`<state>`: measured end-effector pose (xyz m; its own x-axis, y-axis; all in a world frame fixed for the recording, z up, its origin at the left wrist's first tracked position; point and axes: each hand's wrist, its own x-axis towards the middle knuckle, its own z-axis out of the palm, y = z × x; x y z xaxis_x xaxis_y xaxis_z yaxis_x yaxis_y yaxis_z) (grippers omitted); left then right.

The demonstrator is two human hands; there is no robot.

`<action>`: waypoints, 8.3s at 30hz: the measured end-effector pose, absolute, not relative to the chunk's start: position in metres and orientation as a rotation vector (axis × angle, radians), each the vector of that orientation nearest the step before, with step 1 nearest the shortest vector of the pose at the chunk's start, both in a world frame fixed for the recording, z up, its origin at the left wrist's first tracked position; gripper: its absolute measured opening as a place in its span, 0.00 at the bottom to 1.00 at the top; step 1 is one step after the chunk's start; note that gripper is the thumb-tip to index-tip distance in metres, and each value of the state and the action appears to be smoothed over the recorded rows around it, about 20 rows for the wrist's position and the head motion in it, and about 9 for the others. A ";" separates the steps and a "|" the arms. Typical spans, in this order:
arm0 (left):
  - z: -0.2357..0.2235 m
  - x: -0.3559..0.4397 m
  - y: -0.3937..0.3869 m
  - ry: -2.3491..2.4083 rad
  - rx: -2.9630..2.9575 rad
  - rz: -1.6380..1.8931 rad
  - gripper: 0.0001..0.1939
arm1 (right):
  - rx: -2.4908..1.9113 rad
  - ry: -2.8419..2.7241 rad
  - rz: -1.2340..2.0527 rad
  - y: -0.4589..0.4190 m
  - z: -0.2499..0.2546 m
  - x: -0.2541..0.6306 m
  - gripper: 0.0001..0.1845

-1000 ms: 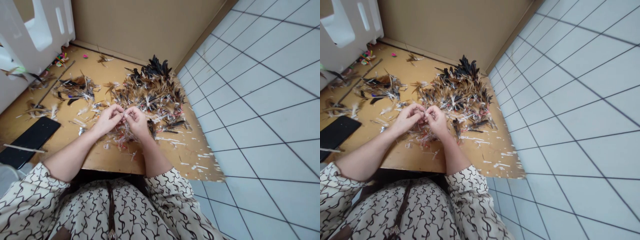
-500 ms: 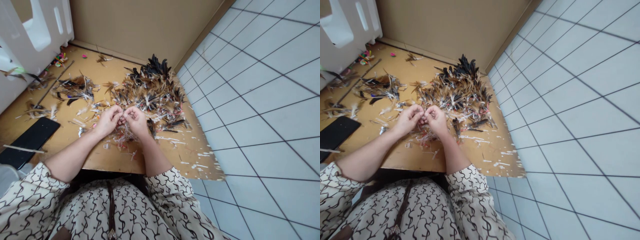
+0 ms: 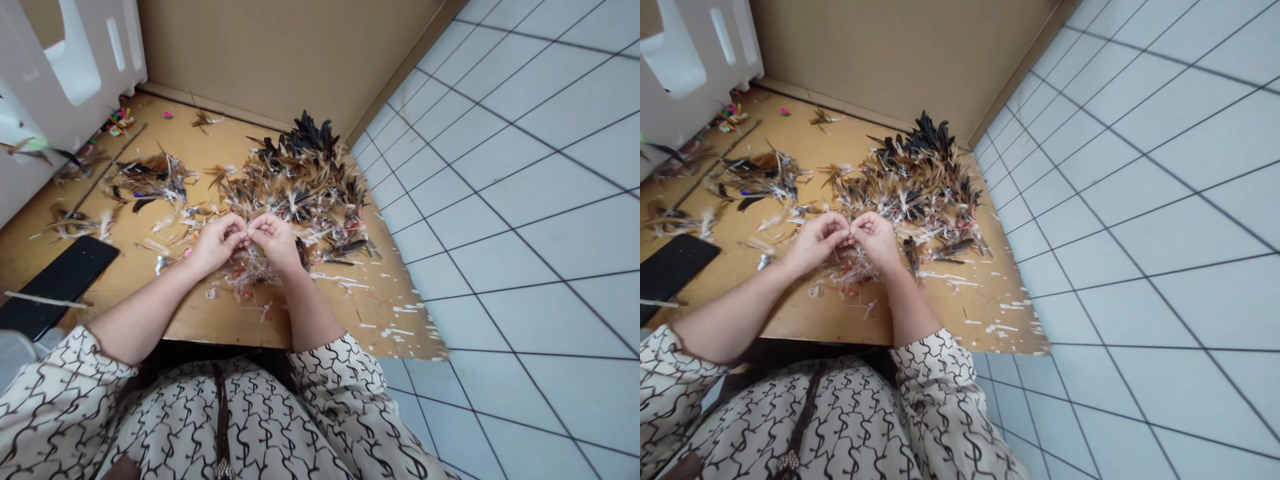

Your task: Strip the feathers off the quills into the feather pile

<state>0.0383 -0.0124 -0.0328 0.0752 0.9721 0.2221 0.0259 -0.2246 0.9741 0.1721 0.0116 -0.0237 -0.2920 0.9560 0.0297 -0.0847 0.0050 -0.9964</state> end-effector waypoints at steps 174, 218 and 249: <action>-0.012 0.032 -0.012 0.902 0.854 1.283 0.11 | -0.786 -1.962 -0.100 0.004 -0.037 0.168 0.05; -0.019 0.034 -0.010 0.996 0.970 1.294 0.04 | -1.018 -1.807 0.567 -0.001 -0.026 0.164 0.03; -0.017 0.035 -0.009 1.052 0.921 1.211 0.08 | -1.032 -2.160 -0.016 0.005 -0.036 0.170 0.07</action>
